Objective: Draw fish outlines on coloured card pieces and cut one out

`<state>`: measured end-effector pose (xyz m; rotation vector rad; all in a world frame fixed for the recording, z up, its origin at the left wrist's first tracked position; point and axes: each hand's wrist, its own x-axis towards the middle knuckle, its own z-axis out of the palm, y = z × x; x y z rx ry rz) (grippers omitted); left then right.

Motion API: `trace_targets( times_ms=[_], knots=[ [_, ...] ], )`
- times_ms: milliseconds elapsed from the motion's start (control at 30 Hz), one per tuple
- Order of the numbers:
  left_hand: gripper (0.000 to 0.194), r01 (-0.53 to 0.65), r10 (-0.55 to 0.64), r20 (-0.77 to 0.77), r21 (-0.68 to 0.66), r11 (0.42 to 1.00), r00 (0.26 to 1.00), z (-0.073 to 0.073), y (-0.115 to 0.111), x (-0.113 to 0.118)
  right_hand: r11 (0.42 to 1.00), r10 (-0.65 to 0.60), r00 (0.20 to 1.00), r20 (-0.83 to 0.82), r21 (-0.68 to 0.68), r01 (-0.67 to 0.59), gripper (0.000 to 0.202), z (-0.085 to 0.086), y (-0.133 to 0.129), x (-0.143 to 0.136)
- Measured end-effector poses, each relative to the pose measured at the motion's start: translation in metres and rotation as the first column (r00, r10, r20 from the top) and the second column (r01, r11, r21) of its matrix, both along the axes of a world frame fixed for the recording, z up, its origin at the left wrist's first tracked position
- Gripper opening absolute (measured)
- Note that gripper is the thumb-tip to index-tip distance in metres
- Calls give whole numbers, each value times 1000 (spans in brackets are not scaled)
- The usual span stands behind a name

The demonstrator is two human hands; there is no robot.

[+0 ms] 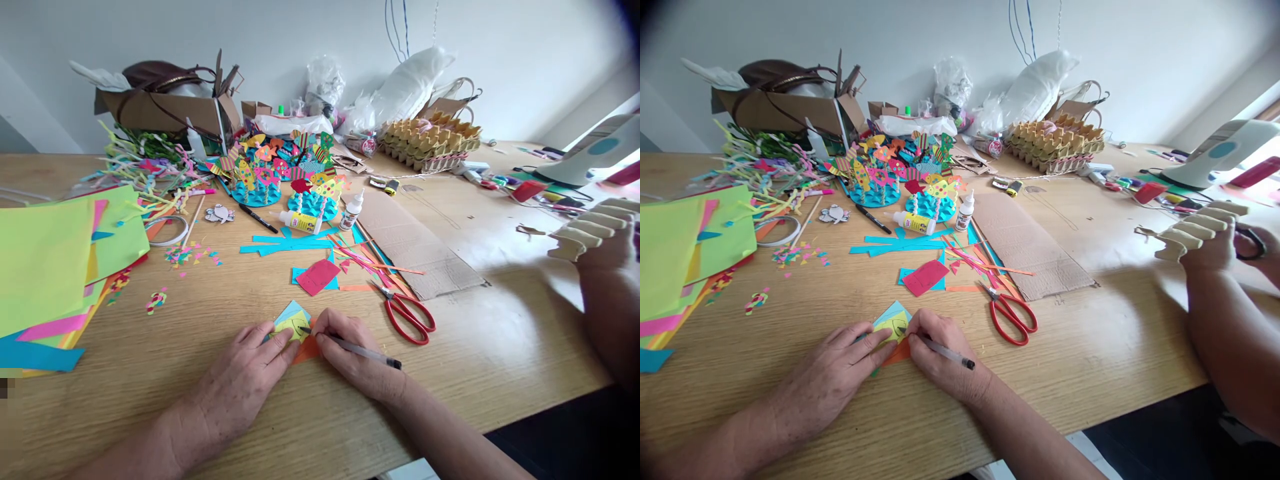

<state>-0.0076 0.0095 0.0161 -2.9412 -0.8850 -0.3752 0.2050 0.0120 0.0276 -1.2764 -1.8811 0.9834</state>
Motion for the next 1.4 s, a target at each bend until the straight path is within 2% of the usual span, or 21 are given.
trace_targets(
  times_ms=[1400],
  knots=[
    [38,6,-6,-4,17,1000,1000,0,0,-1,1000,-8,1000,20,-11,8,13,3,0,-1]
  ],
)
